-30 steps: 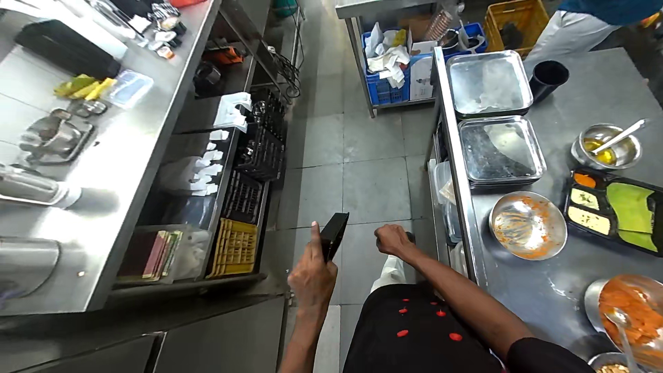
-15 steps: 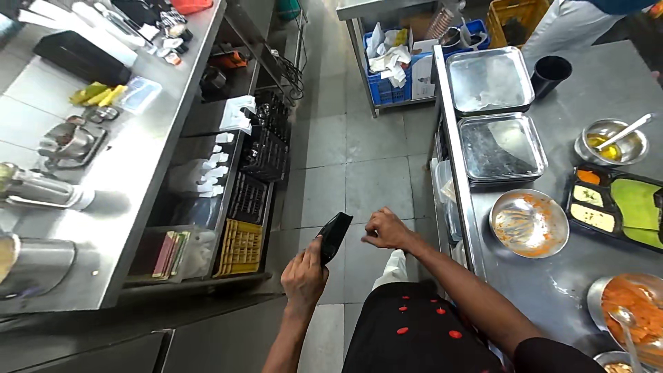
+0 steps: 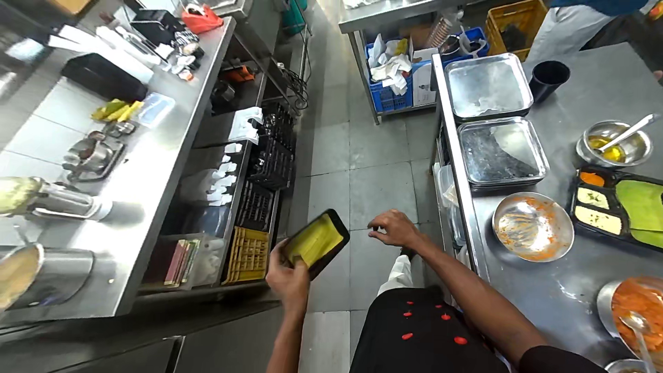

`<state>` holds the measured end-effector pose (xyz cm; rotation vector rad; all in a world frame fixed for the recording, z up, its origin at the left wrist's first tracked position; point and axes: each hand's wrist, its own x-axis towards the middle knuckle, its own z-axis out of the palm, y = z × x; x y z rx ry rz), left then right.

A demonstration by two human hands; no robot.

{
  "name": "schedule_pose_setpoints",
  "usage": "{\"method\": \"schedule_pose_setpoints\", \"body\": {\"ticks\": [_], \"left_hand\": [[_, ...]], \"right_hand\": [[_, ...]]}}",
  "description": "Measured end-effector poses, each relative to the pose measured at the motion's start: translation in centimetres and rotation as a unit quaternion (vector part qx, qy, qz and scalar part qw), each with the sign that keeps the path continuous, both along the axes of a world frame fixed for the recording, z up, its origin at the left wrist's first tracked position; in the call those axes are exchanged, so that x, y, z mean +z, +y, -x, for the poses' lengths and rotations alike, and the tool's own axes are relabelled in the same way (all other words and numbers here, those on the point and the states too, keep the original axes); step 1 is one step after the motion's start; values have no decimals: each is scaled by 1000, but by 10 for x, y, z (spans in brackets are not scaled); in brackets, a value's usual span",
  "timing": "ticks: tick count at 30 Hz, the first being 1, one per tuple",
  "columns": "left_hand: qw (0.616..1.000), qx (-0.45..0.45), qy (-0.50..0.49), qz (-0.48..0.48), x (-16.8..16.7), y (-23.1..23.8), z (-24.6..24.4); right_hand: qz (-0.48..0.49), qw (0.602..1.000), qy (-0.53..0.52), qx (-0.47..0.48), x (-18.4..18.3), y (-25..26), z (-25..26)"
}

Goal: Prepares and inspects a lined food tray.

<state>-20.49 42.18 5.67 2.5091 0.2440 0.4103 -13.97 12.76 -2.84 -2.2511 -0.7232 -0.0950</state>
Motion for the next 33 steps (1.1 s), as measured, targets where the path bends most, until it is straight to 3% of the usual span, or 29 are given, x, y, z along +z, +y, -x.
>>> {"method": "schedule_pose_setpoints", "body": {"ticks": [2,6,9,13,15,20,29,33], "left_hand": [[990,63,5,123,6,7,-4],[988,66,2,138,21,-3,4],[991,53,-1,121,36,-17,12],[994,32,-12,101,48,-36,19],[998,27,-13,64,54,-49,22],[1000,0,-15,-7,56,-76,29],[1000,-4,-14,-23,40,-86,34],[1000,24,6,-13,36,-78,34]], "right_hand": [[14,998,-48,-47,-2,-2,-1],[-26,993,-40,-110,2,-1,-4],[-138,987,35,-77,6,3,-3],[-272,951,147,0,12,14,1],[-254,952,167,-22,15,22,8],[-148,967,104,-181,7,46,32],[-166,953,96,-233,18,44,51],[-297,893,203,-272,-1,50,44]]}}
